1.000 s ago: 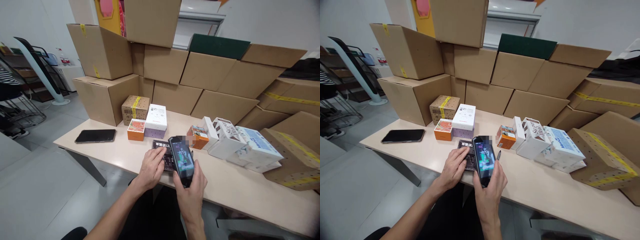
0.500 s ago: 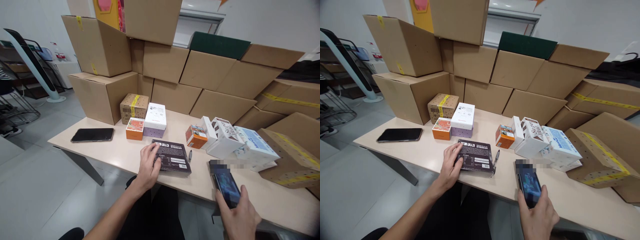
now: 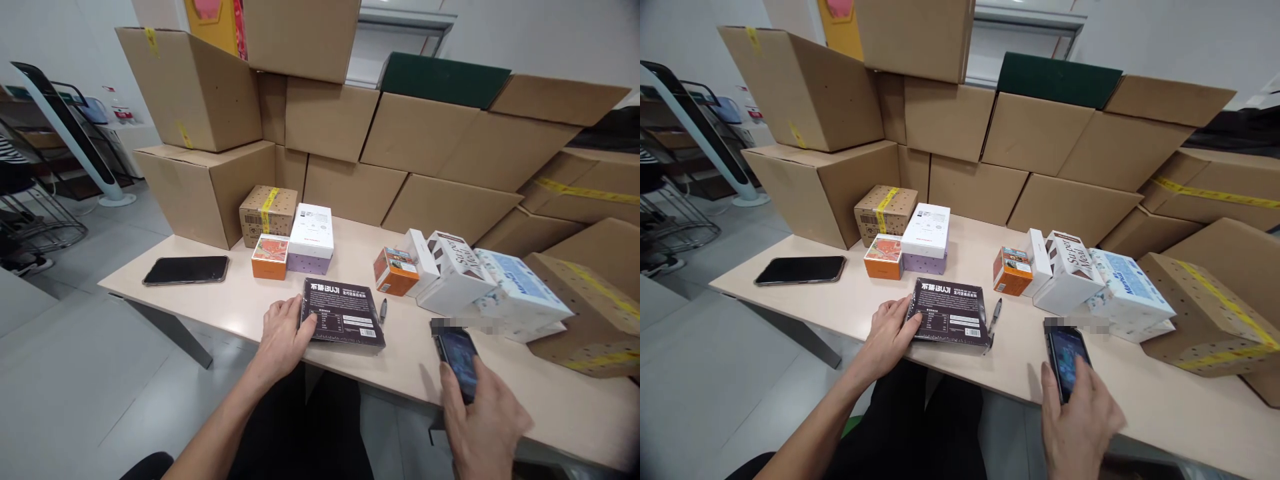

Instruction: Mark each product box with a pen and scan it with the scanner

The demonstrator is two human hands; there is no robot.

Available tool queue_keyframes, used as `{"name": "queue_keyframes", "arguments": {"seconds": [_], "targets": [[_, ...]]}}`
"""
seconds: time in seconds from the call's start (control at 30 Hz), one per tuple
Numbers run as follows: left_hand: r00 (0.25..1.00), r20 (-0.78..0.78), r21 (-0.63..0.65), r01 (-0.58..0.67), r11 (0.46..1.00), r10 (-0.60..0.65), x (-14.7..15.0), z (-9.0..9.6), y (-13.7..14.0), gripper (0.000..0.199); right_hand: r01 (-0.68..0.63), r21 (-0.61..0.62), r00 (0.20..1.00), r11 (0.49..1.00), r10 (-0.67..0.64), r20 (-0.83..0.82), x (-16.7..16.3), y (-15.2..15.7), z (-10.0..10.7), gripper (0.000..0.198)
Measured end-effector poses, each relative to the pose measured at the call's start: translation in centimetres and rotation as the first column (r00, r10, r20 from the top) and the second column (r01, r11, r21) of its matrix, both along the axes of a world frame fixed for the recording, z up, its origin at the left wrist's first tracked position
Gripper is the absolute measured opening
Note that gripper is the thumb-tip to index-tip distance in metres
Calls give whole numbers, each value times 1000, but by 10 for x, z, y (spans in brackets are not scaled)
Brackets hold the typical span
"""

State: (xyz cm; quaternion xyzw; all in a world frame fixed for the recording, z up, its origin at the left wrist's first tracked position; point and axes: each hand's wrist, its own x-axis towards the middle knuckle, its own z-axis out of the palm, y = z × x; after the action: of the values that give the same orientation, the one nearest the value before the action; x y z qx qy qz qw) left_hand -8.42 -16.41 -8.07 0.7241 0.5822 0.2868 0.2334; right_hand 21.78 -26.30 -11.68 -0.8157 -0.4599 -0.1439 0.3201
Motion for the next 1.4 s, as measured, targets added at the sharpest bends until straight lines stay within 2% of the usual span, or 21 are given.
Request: {"name": "queue_keyframes", "arguments": {"seconds": [0.07,0.13,0.2,0.23,0.3,0.4,0.47,0.53,0.6,0.63,0.7,0.73,0.8,0.87,0.97,1.07,1.23,1.3,1.4], "targets": [[999,32,-7,12,1000,-12,1,0,-1,48,-190,9,965,982,188,-182,-20,8,10,77],[996,82,-13,28,1000,-27,0,-2,-3,50,-354,14,879,935,337,-336,-42,16,16,66],[987,151,-27,53,998,-48,-4,-5,-6,53,-465,28,786,885,427,-447,-62,22,17,56],[978,199,-37,75,996,-67,-6,-6,-8,56,-483,43,751,875,439,-494,-69,24,16,53],[931,339,-45,159,986,-134,-11,-9,-11,61,-456,89,690,886,415,-594,-78,27,14,48],[768,580,18,322,947,-272,-19,-11,-12,66,-387,191,517,902,384,-765,-74,28,15,49],[651,670,78,416,906,-357,-22,-12,-11,67,-388,255,374,886,404,-835,-63,29,20,60],[564,710,109,503,857,-421,-21,-12,-7,66,-451,270,269,851,418,-868,-51,28,27,80],[516,729,114,556,823,-450,-19,-12,-1,65,-515,268,207,814,422,-883,-41,28,35,93],[524,724,110,554,825,-448,-17,-12,2,65,-517,279,194,809,428,-883,-39,29,39,93],[604,680,94,490,867,-416,-12,-13,7,66,-450,336,220,828,467,-857,-37,34,47,83],[664,642,86,435,896,-384,-10,-14,9,65,-393,373,263,841,491,-830,-38,40,52,77],[772,556,73,326,943,-309,-6,-18,12,59,-284,437,385,853,519,-763,-44,57,61,70],[842,471,82,255,963,-263,-2,-22,13,54,-217,462,500,860,504,-704,-51,81,71,75],[897,358,141,223,965,-259,1,-28,12,51,-218,393,628,893,437,-644,-64,125,79,82],[917,298,193,215,957,-266,2,-31,12,47,-262,310,746,914,395,-536,-81,169,76,77],[925,283,229,190,955,-252,1,-33,14,43,-320,264,781,910,411,-470,-105,214,55,75],[927,284,231,184,956,-247,1,-33,14,42,-376,227,776,898,439,-453,-107,218,51,71],[925,286,228,189,955,-251,0,-32,13,41,-457,159,786,875,481,-389,-99,207,57,64]]}}
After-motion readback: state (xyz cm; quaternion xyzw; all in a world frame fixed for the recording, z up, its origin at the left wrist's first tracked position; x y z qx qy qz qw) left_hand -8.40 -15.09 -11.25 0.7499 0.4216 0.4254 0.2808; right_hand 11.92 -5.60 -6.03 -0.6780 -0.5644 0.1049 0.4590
